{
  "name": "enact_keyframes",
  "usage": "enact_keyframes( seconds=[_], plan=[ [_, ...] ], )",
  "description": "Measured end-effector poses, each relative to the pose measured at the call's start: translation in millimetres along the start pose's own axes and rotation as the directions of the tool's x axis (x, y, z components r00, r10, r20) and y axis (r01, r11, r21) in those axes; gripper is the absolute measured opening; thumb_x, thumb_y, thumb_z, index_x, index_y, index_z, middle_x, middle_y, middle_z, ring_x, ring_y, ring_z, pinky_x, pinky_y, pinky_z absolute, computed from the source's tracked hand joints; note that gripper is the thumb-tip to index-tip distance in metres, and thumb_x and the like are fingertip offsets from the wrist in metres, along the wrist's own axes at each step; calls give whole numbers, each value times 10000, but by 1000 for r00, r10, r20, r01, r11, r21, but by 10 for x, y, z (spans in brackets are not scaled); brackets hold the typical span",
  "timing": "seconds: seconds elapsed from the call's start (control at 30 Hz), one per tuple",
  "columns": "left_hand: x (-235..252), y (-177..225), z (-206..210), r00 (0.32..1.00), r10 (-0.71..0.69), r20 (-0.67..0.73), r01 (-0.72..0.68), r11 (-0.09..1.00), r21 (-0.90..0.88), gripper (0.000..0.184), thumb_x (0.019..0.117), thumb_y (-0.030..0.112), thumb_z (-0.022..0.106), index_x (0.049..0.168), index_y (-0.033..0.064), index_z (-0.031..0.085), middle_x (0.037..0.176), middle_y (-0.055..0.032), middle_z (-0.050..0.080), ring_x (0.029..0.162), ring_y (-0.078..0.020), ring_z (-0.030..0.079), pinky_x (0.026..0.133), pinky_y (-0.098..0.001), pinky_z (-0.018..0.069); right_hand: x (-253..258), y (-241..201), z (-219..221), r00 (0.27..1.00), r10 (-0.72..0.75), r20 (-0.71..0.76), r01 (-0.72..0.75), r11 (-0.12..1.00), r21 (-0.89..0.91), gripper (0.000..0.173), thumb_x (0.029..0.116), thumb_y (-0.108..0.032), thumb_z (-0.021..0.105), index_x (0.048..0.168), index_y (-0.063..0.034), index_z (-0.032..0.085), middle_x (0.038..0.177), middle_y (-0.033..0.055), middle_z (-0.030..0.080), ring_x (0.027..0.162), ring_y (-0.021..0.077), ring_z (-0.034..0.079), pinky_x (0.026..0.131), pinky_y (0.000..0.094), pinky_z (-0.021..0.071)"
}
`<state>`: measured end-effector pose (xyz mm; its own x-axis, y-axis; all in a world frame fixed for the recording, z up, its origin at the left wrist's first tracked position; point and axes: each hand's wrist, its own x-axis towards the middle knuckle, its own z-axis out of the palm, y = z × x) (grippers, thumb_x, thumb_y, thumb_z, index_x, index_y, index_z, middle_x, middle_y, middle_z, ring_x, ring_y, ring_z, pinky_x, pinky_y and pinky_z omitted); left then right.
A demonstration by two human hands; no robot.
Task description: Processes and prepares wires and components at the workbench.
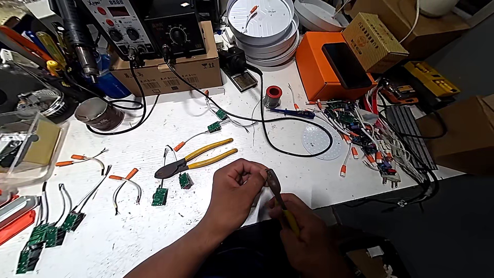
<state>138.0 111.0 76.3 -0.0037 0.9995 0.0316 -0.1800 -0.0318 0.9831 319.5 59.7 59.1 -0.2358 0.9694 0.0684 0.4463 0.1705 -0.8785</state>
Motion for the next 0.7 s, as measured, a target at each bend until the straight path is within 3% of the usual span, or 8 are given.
enact_keyframes(
  seconds=[0.13, 0.23, 0.3, 0.43, 0.53, 0.7],
  plan=[
    [8, 3, 3, 1000, -17, 13, 17, 1000, -7, 104, 972, 41, 625, 932, -4, 709, 864, -86, 748, 705, -122, 705, 617, -239, 585, -15, 33, 49, 998, -32, -54, 32, 999, 6, 185, 810, -33, 544, 892, -130, 679, 975, -19, 673, 778, 21, 630, 621, 184, 537],
    [17, -11, -34, 993, -96, 65, 100, 993, -62, 114, 987, 90, 639, 962, 6, 713, 901, -83, 725, 719, -135, 692, 623, -254, 595, -1, 31, 24, 997, -33, -65, 39, 995, 92, 239, 813, 16, 553, 955, -85, 716, 1077, 23, 695, 877, 36, 661, 709, 175, 570],
    [20, -30, -58, 982, -158, 101, 171, 977, -130, 118, 998, 117, 646, 971, 15, 700, 829, -62, 683, 670, -126, 664, 614, -261, 594, 24, 59, -3, 995, -37, -89, 50, 989, 143, 290, 802, 32, 545, 1008, -63, 727, 1163, 53, 693, 974, 70, 684, 775, 207, 596],
    [-1, -40, -94, 958, -236, 163, 270, 934, -233, 126, 993, 114, 657, 977, -1, 707, 761, -66, 669, 604, -115, 645, 590, -257, 588, 122, 80, -84, 989, -61, -132, 91, 969, 232, 177, 939, -102, 597, 1039, -78, 740, 1171, 58, 689, 950, 75, 675, 735, 198, 579],
    [-27, -21, -123, 955, -230, 188, 272, 932, -240, 113, 984, 116, 670, 956, 13, 708, 736, -50, 667, 604, -103, 646, 603, -256, 590, 218, 53, -123, 980, -111, -163, 148, 960, 237, 169, 979, -205, 653, 1006, -66, 744, 1143, 59, 691, 894, 52, 666, 709, 172, 569],
    [-77, 0, -153, 974, -129, 185, 157, 977, -146, 94, 966, 116, 700, 954, 26, 721, 765, -28, 683, 651, -87, 657, 618, -234, 582, 368, -38, -148, 974, -150, -167, 196, 931, 309, 176, 965, -196, 688, 973, -33, 754, 1112, 82, 699, 879, 56, 662, 707, 168, 562]
  ],
)
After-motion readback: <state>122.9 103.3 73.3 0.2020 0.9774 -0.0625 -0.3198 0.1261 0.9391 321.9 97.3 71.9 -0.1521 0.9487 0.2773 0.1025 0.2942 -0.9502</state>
